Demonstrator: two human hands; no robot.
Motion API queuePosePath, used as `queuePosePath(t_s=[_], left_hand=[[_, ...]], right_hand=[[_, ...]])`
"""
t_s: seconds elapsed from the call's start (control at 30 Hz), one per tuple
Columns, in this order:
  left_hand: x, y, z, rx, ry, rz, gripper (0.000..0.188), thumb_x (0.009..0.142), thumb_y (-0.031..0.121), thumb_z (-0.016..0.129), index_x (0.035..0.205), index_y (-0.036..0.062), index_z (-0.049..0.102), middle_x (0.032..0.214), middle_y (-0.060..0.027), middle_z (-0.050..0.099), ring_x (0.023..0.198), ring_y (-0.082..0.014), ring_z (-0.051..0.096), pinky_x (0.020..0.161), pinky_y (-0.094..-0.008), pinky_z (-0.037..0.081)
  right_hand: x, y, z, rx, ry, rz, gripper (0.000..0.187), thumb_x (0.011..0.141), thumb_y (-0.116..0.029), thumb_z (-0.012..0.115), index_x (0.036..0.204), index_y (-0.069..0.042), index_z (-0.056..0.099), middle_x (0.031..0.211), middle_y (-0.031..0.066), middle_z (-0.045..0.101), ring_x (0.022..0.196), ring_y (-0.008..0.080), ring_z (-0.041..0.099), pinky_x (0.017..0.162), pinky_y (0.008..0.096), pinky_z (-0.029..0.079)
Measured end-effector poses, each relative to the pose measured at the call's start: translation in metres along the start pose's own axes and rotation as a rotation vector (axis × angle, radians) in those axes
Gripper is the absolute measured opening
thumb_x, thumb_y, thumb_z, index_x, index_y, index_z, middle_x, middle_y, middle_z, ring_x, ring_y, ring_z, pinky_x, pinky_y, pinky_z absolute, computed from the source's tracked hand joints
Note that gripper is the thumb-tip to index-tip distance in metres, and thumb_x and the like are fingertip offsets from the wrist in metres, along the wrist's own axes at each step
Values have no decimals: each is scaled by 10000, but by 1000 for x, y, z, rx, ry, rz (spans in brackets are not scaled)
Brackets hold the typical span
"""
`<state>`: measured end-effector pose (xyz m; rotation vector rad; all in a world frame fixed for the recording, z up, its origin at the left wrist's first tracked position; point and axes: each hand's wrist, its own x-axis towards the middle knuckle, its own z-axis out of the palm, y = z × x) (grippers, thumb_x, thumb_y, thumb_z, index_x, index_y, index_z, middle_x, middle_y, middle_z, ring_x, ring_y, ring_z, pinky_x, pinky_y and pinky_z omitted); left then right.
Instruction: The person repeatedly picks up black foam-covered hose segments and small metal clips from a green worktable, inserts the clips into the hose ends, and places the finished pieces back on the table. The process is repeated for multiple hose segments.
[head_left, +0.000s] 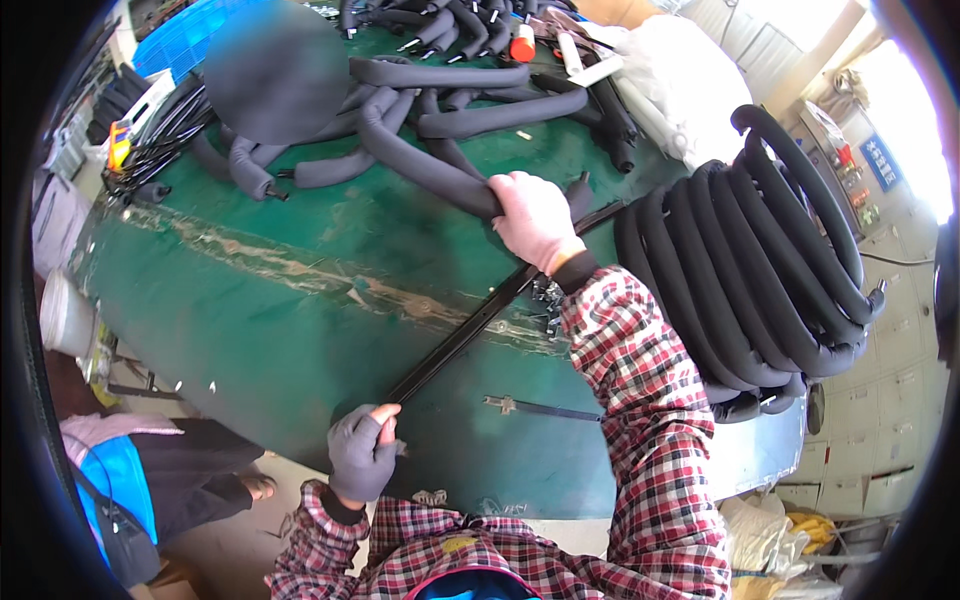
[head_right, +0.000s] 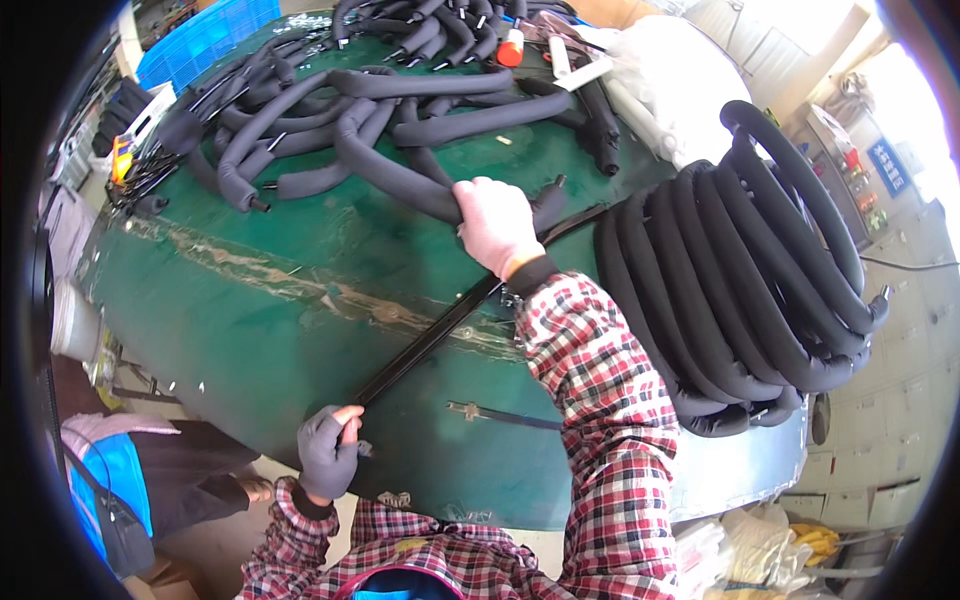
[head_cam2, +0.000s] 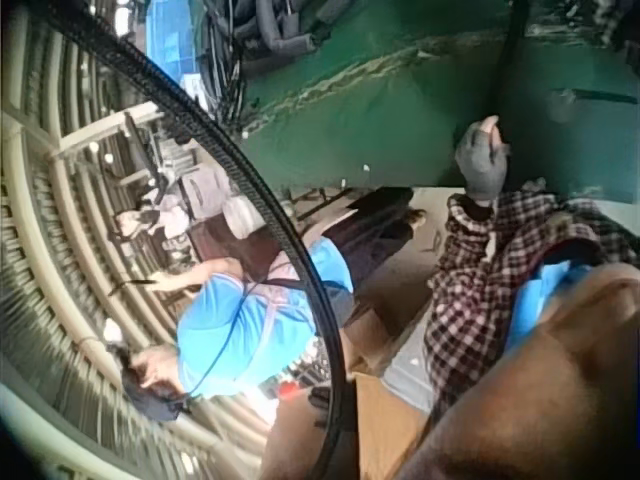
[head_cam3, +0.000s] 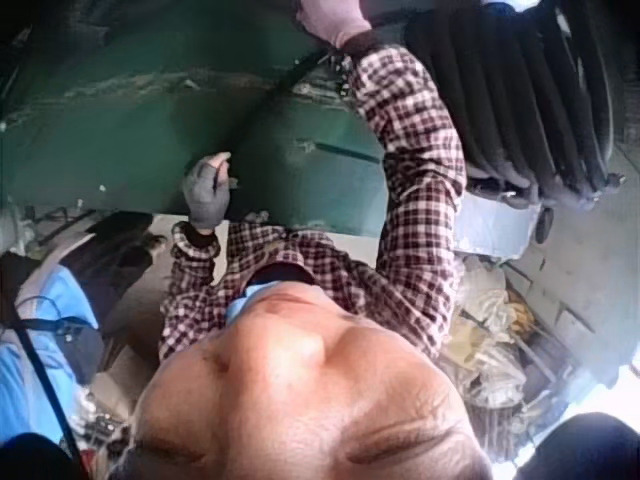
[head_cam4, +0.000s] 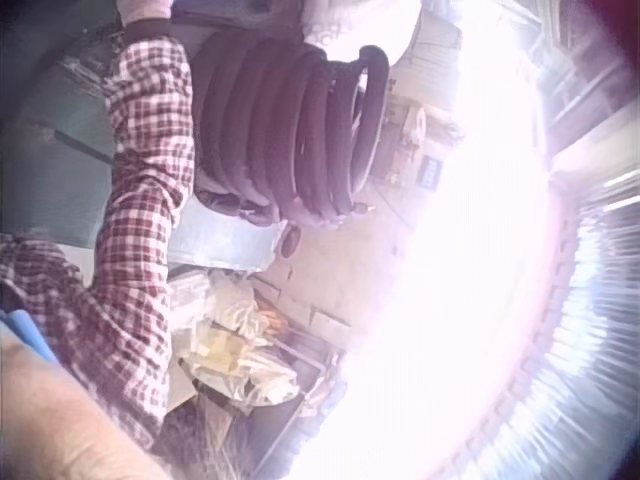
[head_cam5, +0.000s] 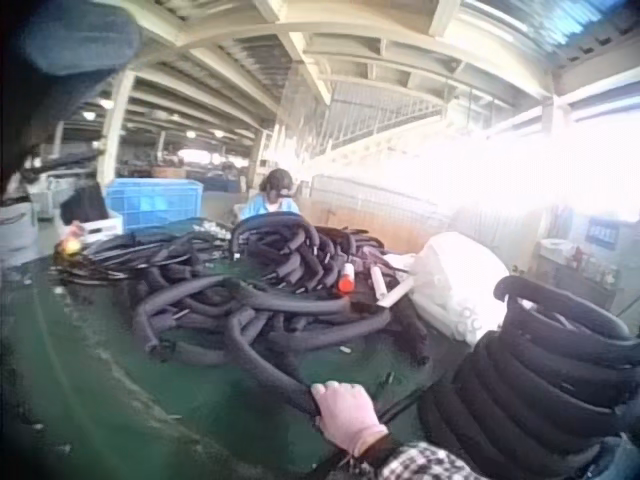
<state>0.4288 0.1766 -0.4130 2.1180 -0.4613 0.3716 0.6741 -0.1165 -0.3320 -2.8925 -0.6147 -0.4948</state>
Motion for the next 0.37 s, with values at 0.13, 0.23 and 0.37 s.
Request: queuePosePath(t_s=[0.13,0.23,0.37], left_hand=[[-3,7,-4,-37,112,-75,420,857,-47,655,1269,22,608,1084,-148,631,853,-263,630,761,-379,520],[-1,23,-13,327,361,104,716,796,19,769,1444,43,465,1445,-208,461,1271,-362,528,1022,-395,479],[-11,85,-87,793,471,417,885,852,339,812,1541,146,292,1542,-248,360,1390,-409,428,1079,-700,340]], right_hand=[[-26,-44,-45,139,408,-6,314,718,-100,697,1023,-63,629,935,151,639,892,358,637,803,462,519],[-69,-83,-94,199,431,-117,333,691,-73,683,1017,-59,617,931,148,637,882,364,635,795,467,514],[-137,-165,-161,186,239,-421,386,607,-61,675,990,-86,637,896,147,638,877,373,646,800,452,523]])
